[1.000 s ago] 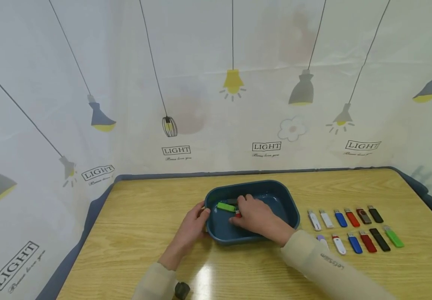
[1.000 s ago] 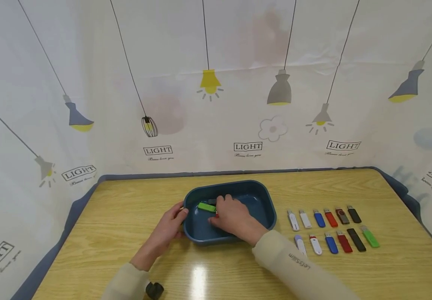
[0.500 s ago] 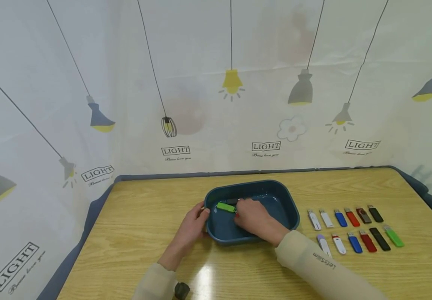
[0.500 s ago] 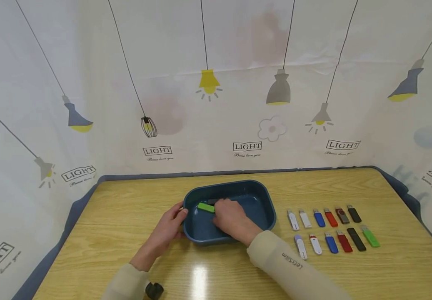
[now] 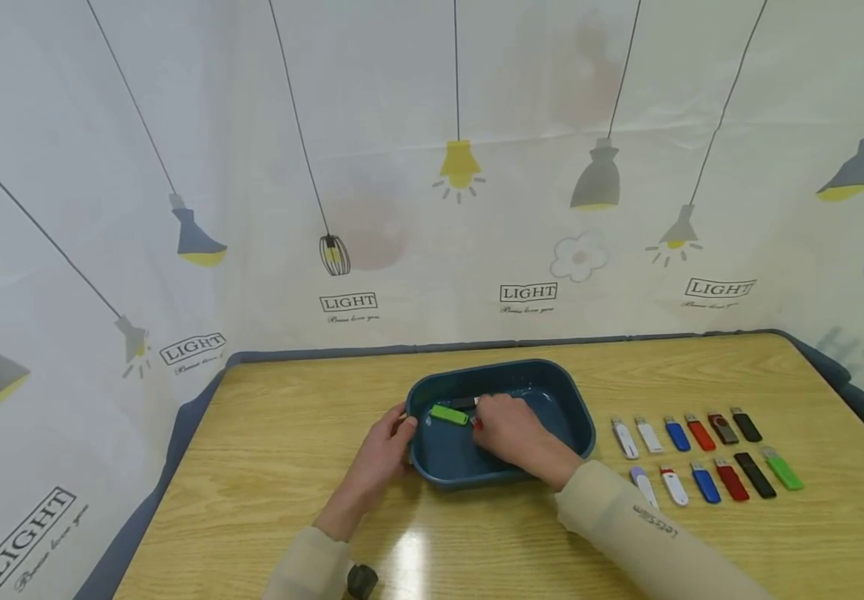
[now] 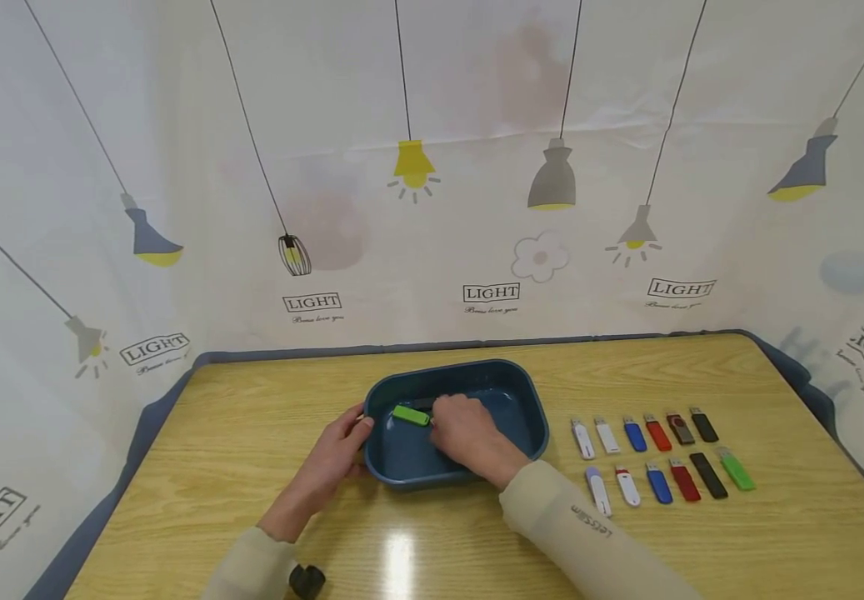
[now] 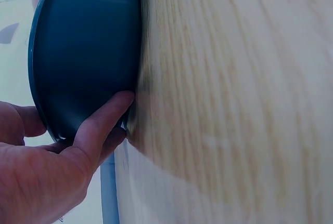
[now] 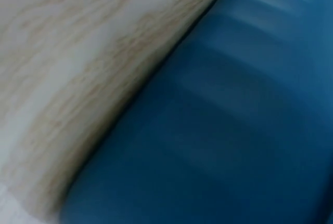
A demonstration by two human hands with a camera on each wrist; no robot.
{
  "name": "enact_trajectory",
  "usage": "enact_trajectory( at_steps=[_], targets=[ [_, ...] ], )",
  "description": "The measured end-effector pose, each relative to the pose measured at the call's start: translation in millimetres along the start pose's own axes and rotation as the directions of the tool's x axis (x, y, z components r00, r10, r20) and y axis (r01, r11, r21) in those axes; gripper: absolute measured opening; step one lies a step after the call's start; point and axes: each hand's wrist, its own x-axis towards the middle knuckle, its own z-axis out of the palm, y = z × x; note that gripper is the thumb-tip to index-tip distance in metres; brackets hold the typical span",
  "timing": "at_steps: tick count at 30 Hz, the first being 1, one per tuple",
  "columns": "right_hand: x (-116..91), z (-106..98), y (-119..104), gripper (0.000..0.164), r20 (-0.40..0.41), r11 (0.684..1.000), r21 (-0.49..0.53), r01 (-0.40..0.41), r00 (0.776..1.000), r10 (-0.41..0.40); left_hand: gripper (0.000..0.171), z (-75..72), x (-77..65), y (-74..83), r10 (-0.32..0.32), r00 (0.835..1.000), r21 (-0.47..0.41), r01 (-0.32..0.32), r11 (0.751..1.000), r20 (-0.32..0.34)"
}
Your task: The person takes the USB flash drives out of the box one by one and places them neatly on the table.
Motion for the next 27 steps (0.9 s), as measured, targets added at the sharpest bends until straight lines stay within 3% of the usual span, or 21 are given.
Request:
enact_trajectory(
  at_steps=[9,14,27],
  targets=[
    [-7,-7,2,0.025,-0.047,1.0,0.026,0.006,0.999,-0.004,0.05,0.0,1.1,-0.2,-0.004,1.0,0.001,0.004,1.0,-0.005],
    [-15,-16,7,0.014,-0.077,0.998,0.066,0.011,0.997,-0.006,0.05,0.0,0.5,-0.2,-0.008,1.0,0.007,0.008,1.0,-0.011],
    [-61,-51,35,0.013,-0.153,0.992,0.125,-0.034,0.987,0.053,0.05,1.2,-0.7,1.6,-0.011,1.0,0.013,0.012,1.0,-0.018]
  ],
)
